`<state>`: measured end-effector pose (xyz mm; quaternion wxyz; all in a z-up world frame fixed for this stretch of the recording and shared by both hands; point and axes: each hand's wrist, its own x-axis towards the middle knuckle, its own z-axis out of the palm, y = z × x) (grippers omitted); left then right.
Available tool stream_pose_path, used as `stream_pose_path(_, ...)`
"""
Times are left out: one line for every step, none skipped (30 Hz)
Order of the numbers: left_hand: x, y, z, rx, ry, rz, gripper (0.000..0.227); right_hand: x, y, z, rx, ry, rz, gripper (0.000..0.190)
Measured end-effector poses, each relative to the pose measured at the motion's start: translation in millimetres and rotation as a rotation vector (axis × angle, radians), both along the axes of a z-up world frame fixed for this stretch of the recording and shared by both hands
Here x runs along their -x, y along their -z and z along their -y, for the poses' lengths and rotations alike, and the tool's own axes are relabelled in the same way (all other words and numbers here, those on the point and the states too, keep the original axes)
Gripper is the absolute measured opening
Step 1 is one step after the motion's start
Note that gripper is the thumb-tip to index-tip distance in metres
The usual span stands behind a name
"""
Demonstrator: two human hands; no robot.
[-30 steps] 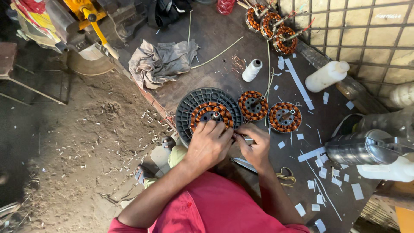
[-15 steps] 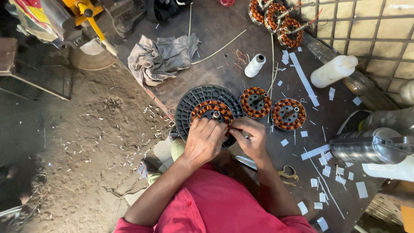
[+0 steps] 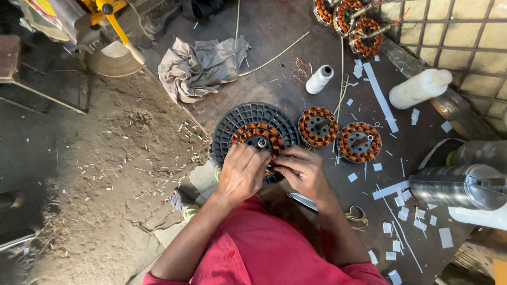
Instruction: The person assembles electrical components by hand, twisting copper wires and securing them with white insulating tape on circular stator-like parts. They use scissors to cut tape and organize the wires on the workbench.
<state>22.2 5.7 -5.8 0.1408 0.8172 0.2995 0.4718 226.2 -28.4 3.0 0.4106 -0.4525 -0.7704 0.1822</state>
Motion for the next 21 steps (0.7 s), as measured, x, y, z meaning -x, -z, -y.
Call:
stream_pose_path(-0.2, -0.7, -0.6, 0.004, -0.002, 0.008, 0.022, -1.1, 0.2, -1.9, -0.027, -0.009, 0.006, 0.021)
stream_pose_path(-0.3, -1.1, -0.8, 0.007, -0.005, 0.016, 0.021, -1.8, 1.3, -3.2, -0.053, -0.018, 0.011, 0.02)
stream_pose_path(0.1, -0.9, 0.5, 0.013, -0.004, 0.017, 0.022, -1.4, 3.9, -2.6, -0.058, -0.006, 0.008, 0.021)
stream_pose_path(0.3, -0.6, 2.3, 0.019, -0.004, 0.017, 0.022, -0.9, 6.9, -1.5, -0.062, 0.006, 0.004, 0.022)
stream_pose_path(0.4, -0.4, 2.0, 0.019, -0.003, 0.017, 0.022, -0.1, 10.0, -2.3, -0.072, 0.019, 0.001, 0.023)
stream_pose_path(0.5, -0.3, 1.7, 0.021, -0.003, 0.021, 0.022, 1.4, 13.2, -3.3, -0.083, 0.034, -0.035, 0.022)
stream_pose_path(-0.1, -0.4, 0.8, 0.022, -0.002, 0.027, 0.022, 3.1, 15.6, -5.0, -0.094, 0.05, -0.069, 0.021)
stream_pose_path(-0.8, -0.4, -0.7, 0.024, -0.002, 0.033, 0.021, 4.8, 17.7, -7.6, -0.105, 0.066, -0.103, 0.021)
stream_pose_path(-0.8, 0.3, -0.6, 0.025, -0.004, 0.028, 0.021, 7.0, 19.9, -8.0, -0.117, 0.091, -0.091, 0.019)
stream_pose_path(-0.7, 1.3, -0.2, 0.027, -0.006, 0.024, 0.021, 9.5, 21.6, -7.8, -0.128, 0.116, -0.079, 0.017)
stream_pose_path(-0.5, 2.3, 0.7, 0.03, -0.006, 0.019, 0.022, 12.1, 22.7, -6.3, -0.139, 0.143, -0.067, 0.015)
stream_pose_path(-0.1, 3.0, 2.4, 0.033, -0.009, 0.022, 0.021, 15.1, 22.6, -2.9, -0.201, 0.148, -0.021, 0.015)
stream_pose_path(-0.2, 3.4, 2.0, 0.03, -0.014, 0.026, 0.021, 17.3, 21.3, -1.4, -0.27, 0.15, 0.027, 0.016)
stream_pose_path(-1.0, 3.3, 0.9, 0.027, -0.019, 0.03, 0.021, 18.1, 19.0, -1.3, -0.338, 0.151, 0.074, 0.016)
stream_pose_path(-1.6, 2.9, -0.1, 0.021, -0.021, 0.034, 0.021, 18.3, 15.8, -0.8, -0.316, 0.149, 0.084, 0.017)
stream_pose_path(-1.9, 2.6, -0.9, 0.014, -0.024, 0.037, 0.021, 18.8, 12.6, 0.5, -0.295, 0.147, 0.094, 0.017)
stream_pose_path(-2.2, 2.3, 0.0, 0.013, -0.027, 0.04, 0.021, 19.0, 9.8, 2.9, -0.268, 0.144, 0.104, 0.018)
stream_pose_path(-2.5, 2.2, 0.8, 0.016, -0.035, 0.045, 0.021, 18.6, 7.7, 4.4, -0.233, 0.139, 0.092, 0.018)
stream_pose_path(-2.6, 2.1, 1.4, 0.02, -0.039, 0.049, 0.021, 17.8, 6.5, 5.5, -0.198, 0.137, 0.079, 0.017)
stream_pose_path(-2.9, 2.1, 1.6, 0.023, -0.042, 0.052, 0.02, 16.3, 6.0, 5.3, -0.162, 0.136, 0.065, 0.017)
stream_pose_path(-2.2, 1.7, 2.3, 0.03, -0.045, 0.06, 0.022, 15.3, 6.0, 5.7, -0.128, 0.123, 0.02, 0.016)
